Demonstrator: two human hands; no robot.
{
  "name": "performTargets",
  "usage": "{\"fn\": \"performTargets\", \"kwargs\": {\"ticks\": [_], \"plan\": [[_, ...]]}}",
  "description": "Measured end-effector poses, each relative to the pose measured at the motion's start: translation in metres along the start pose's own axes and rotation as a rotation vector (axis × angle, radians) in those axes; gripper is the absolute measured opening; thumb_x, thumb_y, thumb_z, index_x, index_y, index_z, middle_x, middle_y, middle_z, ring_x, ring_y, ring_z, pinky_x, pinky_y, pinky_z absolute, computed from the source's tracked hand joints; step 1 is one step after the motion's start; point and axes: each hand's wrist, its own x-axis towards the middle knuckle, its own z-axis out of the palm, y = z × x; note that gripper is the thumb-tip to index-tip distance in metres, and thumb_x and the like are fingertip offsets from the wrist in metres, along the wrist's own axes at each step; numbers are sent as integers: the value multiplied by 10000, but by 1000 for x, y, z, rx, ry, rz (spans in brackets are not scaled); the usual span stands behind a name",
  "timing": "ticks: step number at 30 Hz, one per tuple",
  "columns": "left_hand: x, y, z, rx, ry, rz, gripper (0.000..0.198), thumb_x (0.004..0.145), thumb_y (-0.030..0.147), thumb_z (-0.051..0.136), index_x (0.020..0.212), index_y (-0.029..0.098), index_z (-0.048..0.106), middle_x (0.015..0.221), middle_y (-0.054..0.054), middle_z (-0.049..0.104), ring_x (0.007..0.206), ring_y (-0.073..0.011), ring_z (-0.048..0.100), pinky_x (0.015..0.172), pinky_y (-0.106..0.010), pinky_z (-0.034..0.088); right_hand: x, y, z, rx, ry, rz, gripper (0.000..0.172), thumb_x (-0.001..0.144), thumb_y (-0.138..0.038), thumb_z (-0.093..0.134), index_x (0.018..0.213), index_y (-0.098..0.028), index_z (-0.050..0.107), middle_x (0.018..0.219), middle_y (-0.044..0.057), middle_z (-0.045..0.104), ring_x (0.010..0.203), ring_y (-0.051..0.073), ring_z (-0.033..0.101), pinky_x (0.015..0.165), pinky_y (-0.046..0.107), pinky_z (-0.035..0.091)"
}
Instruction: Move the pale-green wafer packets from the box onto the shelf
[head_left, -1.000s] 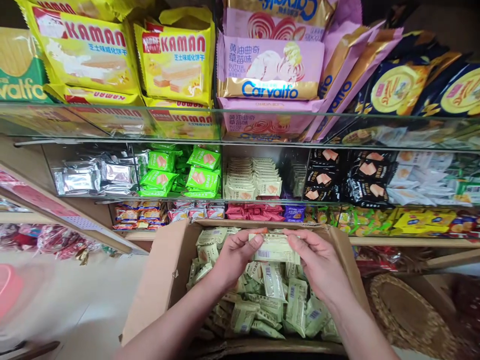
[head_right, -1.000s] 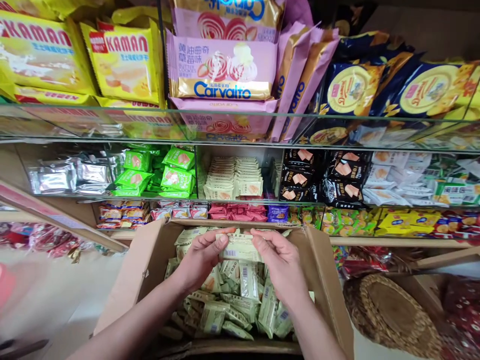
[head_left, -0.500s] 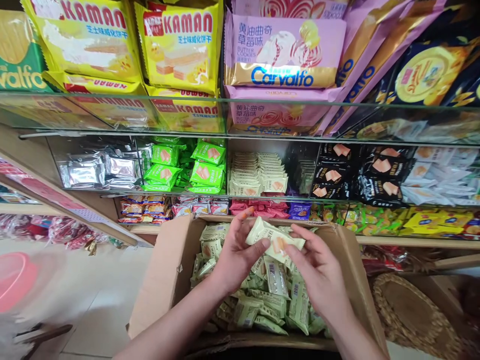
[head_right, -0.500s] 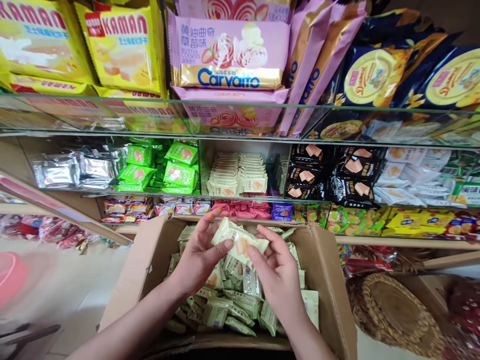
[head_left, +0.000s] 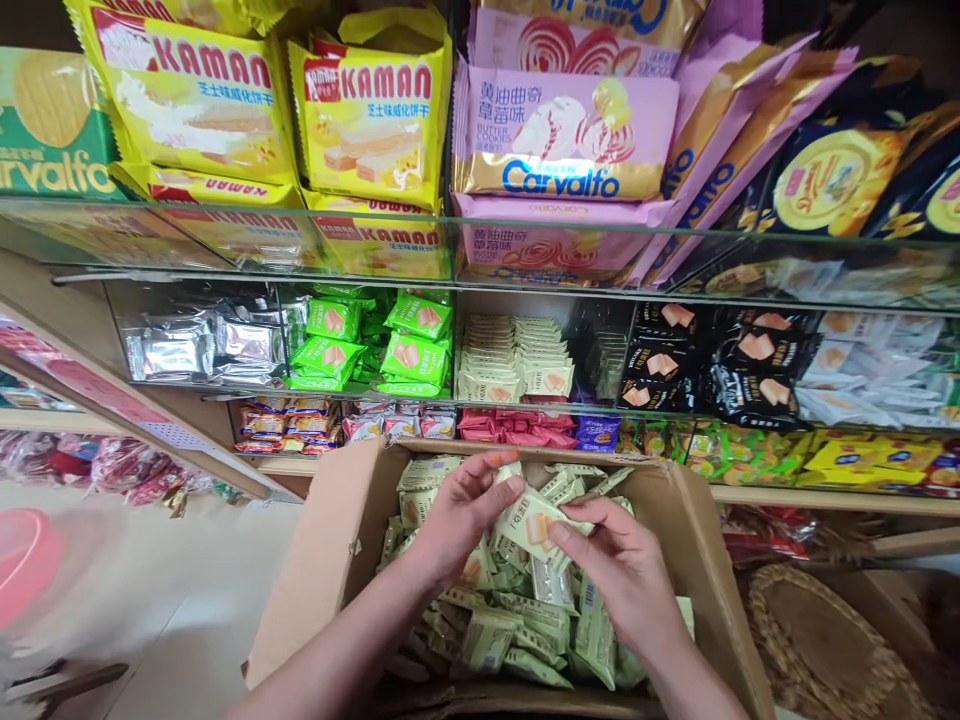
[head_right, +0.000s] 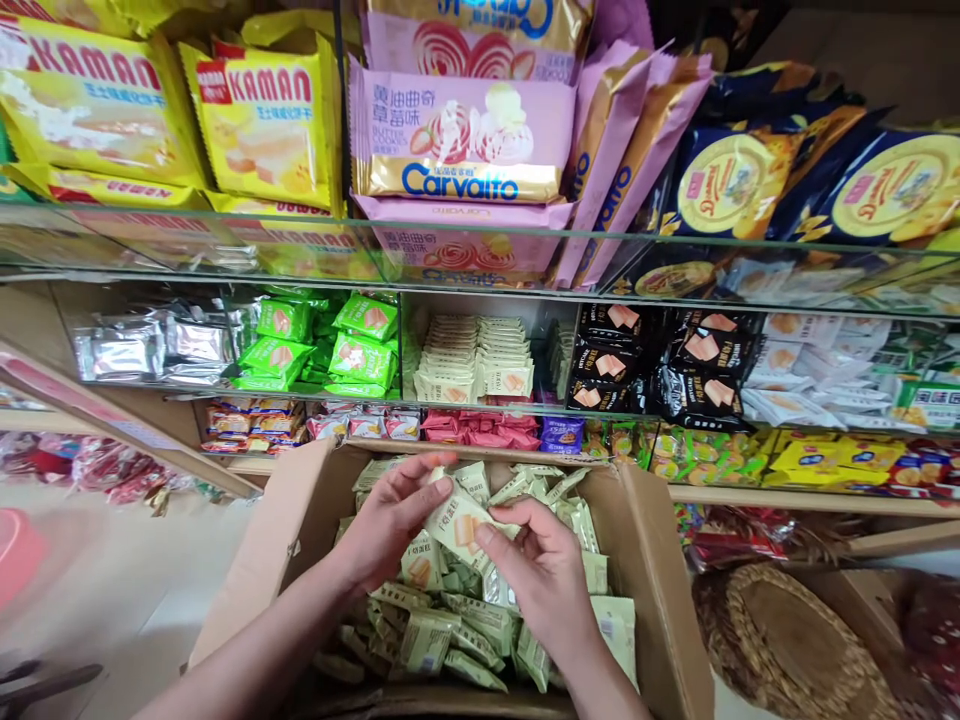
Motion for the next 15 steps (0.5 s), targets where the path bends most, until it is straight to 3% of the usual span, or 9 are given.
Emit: {"fn": "performTargets", "kwargs": {"ticks": [3, 8, 12, 15], "plan": [[-1, 3, -7, 114, 4, -34, 165, 623, 271, 714, 693, 129, 667, 591, 10, 630, 541, -72, 519, 554, -179, 403, 1, -1, -5, -134, -74, -31, 164, 716, -323, 604, 812, -192, 585, 807, 28, 611, 756, 164, 552, 677, 274, 442], [-5, 0, -8, 200, 85, 9, 196, 587, 323, 729, 613, 134, 681, 553, 15, 624, 505, -71, 479, 527, -182, 373, 5, -12, -9, -393, -271, -14, 283, 775, -359, 519, 1012, -208, 555, 977, 55, 611, 883, 187, 557, 780, 299, 435], [-7, -5, -11, 161, 99, -37, 228, 621, 371, 694, 651, 145, 681, 576, 6, 627, 545, -105, 518, 561, -215, 401, 10, -25, -12, -533, -329, -24, 271, 783, -380, 495, 979, -211, 577, 959, 39, 632, 828, 181, 584, 716, 275, 459], [-7, -6, -19, 159, 87, -53, 278, 693, 413, 619, 764, 149, 667, 661, -22, 650, 613, -129, 560, 578, -223, 415, 24, -41, -20, -707, -279, -108, 242, 795, -356, 473, 961, -225, 591, 924, 26, 649, 794, 180, 594, 669, 272, 463]]}}
